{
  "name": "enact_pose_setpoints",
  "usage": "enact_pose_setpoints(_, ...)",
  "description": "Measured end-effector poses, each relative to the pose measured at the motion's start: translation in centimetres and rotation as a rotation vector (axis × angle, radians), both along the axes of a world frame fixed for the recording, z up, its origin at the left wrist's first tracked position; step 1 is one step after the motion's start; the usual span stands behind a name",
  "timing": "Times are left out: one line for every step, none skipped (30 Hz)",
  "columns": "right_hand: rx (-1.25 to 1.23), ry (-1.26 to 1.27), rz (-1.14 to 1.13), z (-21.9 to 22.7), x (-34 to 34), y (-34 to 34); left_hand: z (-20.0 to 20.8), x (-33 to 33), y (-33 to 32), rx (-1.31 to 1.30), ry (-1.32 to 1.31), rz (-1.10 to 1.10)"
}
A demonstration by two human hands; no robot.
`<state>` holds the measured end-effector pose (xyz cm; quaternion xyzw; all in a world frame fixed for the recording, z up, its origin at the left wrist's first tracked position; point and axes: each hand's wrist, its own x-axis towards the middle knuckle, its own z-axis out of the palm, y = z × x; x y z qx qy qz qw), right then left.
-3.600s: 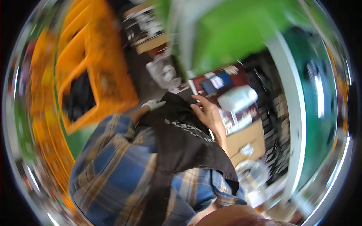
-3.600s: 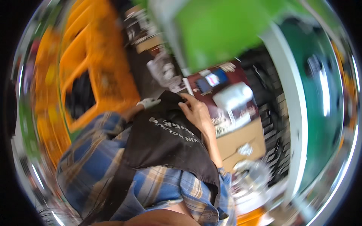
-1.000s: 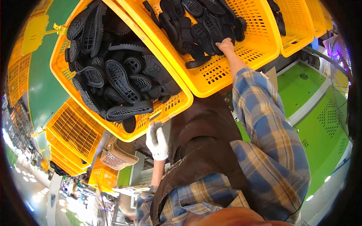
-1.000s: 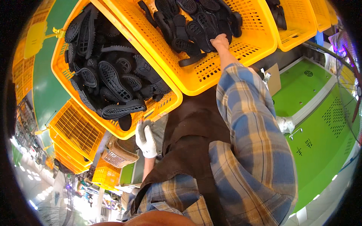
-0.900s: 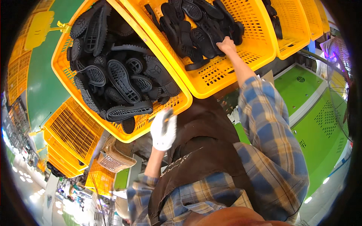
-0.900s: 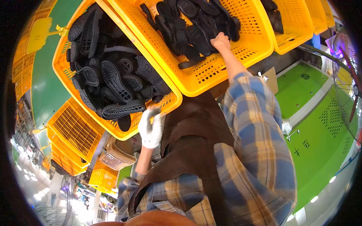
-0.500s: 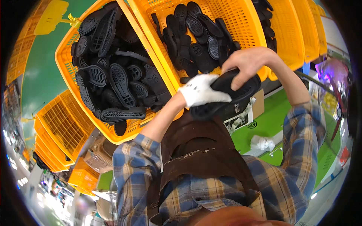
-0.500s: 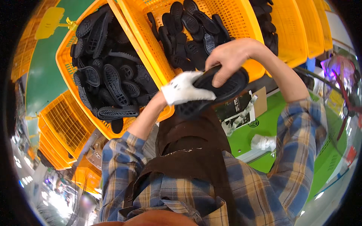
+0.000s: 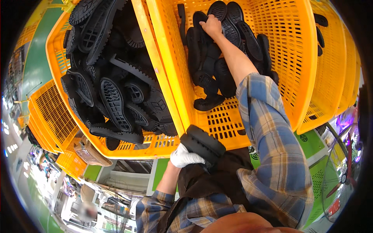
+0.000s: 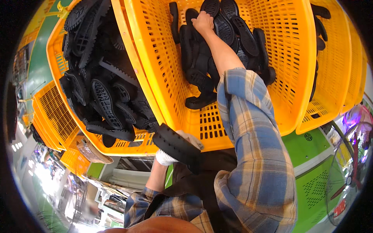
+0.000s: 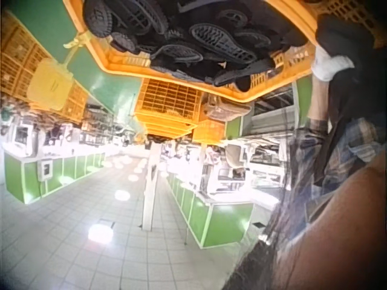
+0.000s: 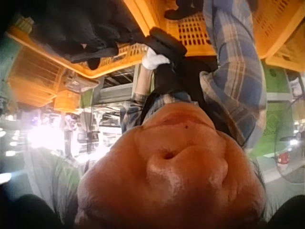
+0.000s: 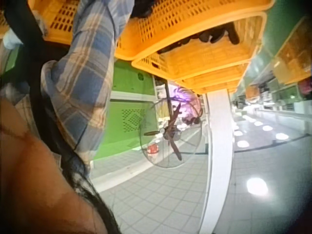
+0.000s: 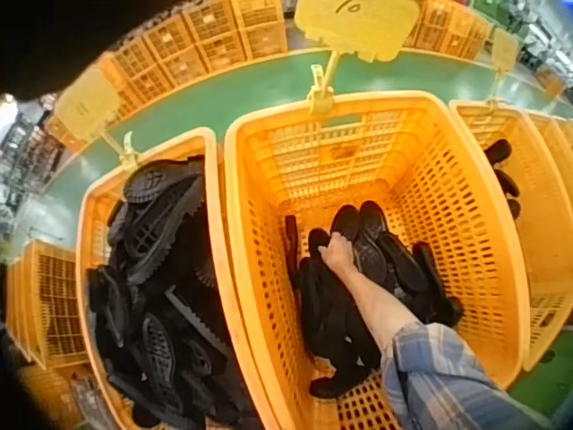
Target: Applying primer or glue to the surface of shoe soles using a brush on a manufacturing workbench.
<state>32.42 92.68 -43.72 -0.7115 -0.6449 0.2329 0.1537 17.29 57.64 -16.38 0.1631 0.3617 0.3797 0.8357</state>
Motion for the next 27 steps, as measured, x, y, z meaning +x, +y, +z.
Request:
enact_pose_setpoints(-0.005, -0.004, 0.010, 0.1, 0.0, -0.1, -0.2, 0.1, -0.2, -0.005, -0.004, 0.010)
enact_pose_setpoints(0.007, 0.038, 0.072, 0.3, 0.2, -0.3, -0.3, 0.2, -0.4, -0.023, -0.068, 0.020)
enact_pose_setpoints(0.017, 0.082, 0.134, 0.4, 0.3, -0.7, -0.4, 0.3, -0.6, -0.040, -0.131, 0.030)
enact_pose_setpoints(0.108, 0.062, 0.100, 0.9, 0.3, -0.8, -0.5, 0.3, -0.5, 0.011, -0.101, 0.029)
enact_pose_setpoints(0.196, 0.046, 0.067, 1.4, 0.5, -0.7, -0.6, 0.0, -0.9, 0.009, -0.094, 0.044)
enact_pose_setpoints(0.262, 0.067, 0.015, 2.3, 1.1, 0.3, -0.8, -0.3, -1.6, 0.013, -0.062, 0.017)
enact_pose_setpoints(0.232, 0.017, -0.037, 2.8, 1.9, 1.9, -0.8, -0.5, -2.0, 0.013, -0.033, -0.016)
enact_pose_setpoints(0.235, -0.108, -0.032, 2.0, 3.8, 3.7, -0.3, -0.1, -0.4, 0.067, -0.055, 0.011)
enact_pose_setpoints(0.209, -0.308, -0.007, 0.2, 6.2, 5.1, 0.1, 0.1, -0.1, 0.065, -0.067, 0.002)
enact_pose_setpoints(0.017, -0.263, -0.079, -1.8, 10.7, 7.8, -0.1, 0.7, 0.6, -0.061, -0.103, -0.008)
enact_pose_setpoints(-0.179, -0.200, -0.143, -3.3, 13.4, 9.4, -0.2, 1.0, 1.1, -0.195, -0.124, -0.008)
enact_pose_setpoints(-0.206, -0.175, -0.122, -4.3, 10.6, 8.5, 0.2, 0.7, 0.7, -0.221, -0.098, 0.012)
enact_pose_setpoints(-0.203, -0.165, -0.043, -4.1, 5.9, 7.3, 1.1, 0.3, 0.1, -0.303, -0.027, 0.067)
enact_pose_setpoints(-0.181, -0.172, 0.016, -3.3, 3.7, 6.6, 2.0, 0.2, 0.2, -0.368, 0.023, 0.104)
enact_pose_setpoints(0.069, -0.286, -0.046, -4.6, 15.2, 12.6, 2.0, 2.3, 3.5, -0.320, -0.079, 0.012)
enact_pose_setpoints(0.254, -0.054, 0.036, -4.1, 8.7, 8.8, 3.5, 2.1, 4.5, -0.226, 0.016, 0.036)
enact_pose_setpoints(0.434, 0.177, 0.089, -2.3, 3.3, 5.0, 3.0, 1.8, 3.8, -0.234, 0.117, 0.039)
enact_pose_setpoints(0.423, 0.181, 0.084, 0.8, 3.1, 4.9, 3.6, 2.5, 4.5, -0.258, 0.153, 0.029)
enact_pose_setpoints(0.522, 0.193, 0.135, 4.0, 4.5, 5.4, 4.0, 3.3, 5.3, -0.276, 0.178, 0.013)
enact_pose_setpoints(0.621, 0.206, 0.189, 8.1, 6.0, 6.0, 3.7, 3.7, 5.7, -0.245, 0.118, -0.006)
enact_pose_setpoints(0.524, 0.543, 0.252, 15.0, 6.9, 5.7, 3.1, 4.4, 5.7, -0.209, 0.203, 0.031)
enact_pose_setpoints(0.494, 0.382, 0.224, 17.5, 9.5, 7.1, 2.8, 5.4, 6.1, -0.288, 0.236, 0.084)
enact_pose_setpoints(0.203, 0.639, 0.282, 23.6, 12.6, 7.1, 2.8, 6.7, 6.9, -0.360, 0.258, 0.122)
enact_pose_setpoints(-0.001, 0.979, 0.294, 26.6, 10.8, 5.5, 1.6, 6.2, 5.8, -0.373, 0.278, 0.203)
enact_pose_setpoints(-0.042, 1.028, 0.327, 29.5, 8.7, 3.5, 0.7, 5.4, 4.7, -0.389, 0.301, 0.286)
enact_pose_setpoints(-0.157, 0.956, 0.274, 36.9, 11.9, 2.1, 1.3, 7.2, 6.7, -0.336, 0.118, 0.308)
enact_pose_setpoints(-0.311, 0.956, 0.240, 40.8, 12.6, 0.0, 0.0, 7.6, 6.6, -0.181, 0.039, 0.297)
